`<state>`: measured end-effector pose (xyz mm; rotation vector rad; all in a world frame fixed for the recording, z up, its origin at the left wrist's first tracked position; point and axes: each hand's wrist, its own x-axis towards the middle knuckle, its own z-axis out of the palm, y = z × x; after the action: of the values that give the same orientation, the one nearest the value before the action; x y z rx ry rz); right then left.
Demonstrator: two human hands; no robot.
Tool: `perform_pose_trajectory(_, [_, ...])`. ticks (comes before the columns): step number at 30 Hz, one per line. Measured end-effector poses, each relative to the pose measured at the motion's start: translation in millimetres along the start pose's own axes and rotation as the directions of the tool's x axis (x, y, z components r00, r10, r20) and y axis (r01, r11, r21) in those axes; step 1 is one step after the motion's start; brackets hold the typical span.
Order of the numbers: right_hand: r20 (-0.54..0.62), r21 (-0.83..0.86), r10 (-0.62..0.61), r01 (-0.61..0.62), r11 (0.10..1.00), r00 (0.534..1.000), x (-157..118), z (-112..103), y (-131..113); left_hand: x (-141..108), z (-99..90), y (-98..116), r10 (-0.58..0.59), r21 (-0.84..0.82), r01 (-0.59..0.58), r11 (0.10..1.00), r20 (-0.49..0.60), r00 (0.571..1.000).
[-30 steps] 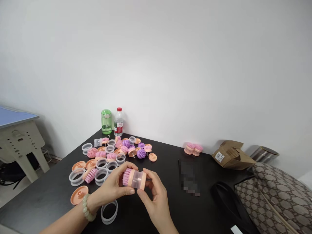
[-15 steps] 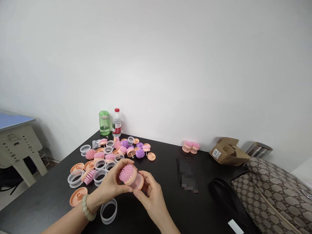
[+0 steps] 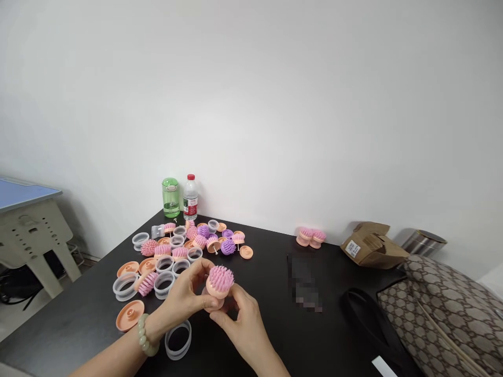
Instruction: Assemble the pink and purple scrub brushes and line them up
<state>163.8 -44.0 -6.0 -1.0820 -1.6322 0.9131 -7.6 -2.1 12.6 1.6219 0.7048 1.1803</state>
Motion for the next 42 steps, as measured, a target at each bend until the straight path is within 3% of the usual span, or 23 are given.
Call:
perform_pose_trajectory(4, [-0.063,0.142,-0.009,0.018,0.990,0.998,0,-4,3,-2,0.3,3,0.063,0.167,-0.066,0.984,0.021,0.998])
perform_pose_trajectory(7, [-0.135,0.168,0.017,0.006,0.986,0.991,-1,-4,11,-4,2.0,2,0.121,0.370,-0.157,0.916,0.119,0.985])
perform_pose_trajectory(10, [-0.190,0.148,0.058,-0.030,0.988,0.980,-1,-3,18,-6,3.8,0,0.165,0.426,-0.251,0.869,0.228,0.960])
perform_pose_trajectory(12, [-0.213,0.159,0.066,-0.032,0.987,0.975,-1,-5,19,-6,3.2,-1,0.185,0.432,-0.260,0.863,0.208,0.960])
perform_pose_trajectory(17, [-0.227,0.244,0.077,-0.020,0.970,0.971,-2,-13,12,-3,-2.7,1,0.112,0.291,-0.131,0.948,0.079,0.991])
perform_pose_trajectory(21, [-0.223,0.275,0.050,0.013,0.961,0.974,-2,-14,8,-1,-3.8,2,0.033,0.043,-0.037,0.998,0.081,0.996])
perform_pose_trajectory(28, [-0.225,0.266,0.001,0.061,0.962,0.974,-4,-11,3,2,-1.9,1,-0.079,-0.245,0.104,0.964,0.111,0.991])
perform_pose_trajectory(36, [-0.249,0.265,0.003,0.066,0.962,0.968,-1,-9,7,2,-2.6,1,-0.085,-0.193,0.112,0.975,0.146,0.986])
perform_pose_trajectory(42, [-0.238,0.204,-0.105,0.156,0.967,0.966,-1,-11,6,2,-2.1,5,-0.083,-0.169,0.110,0.980,0.163,0.983])
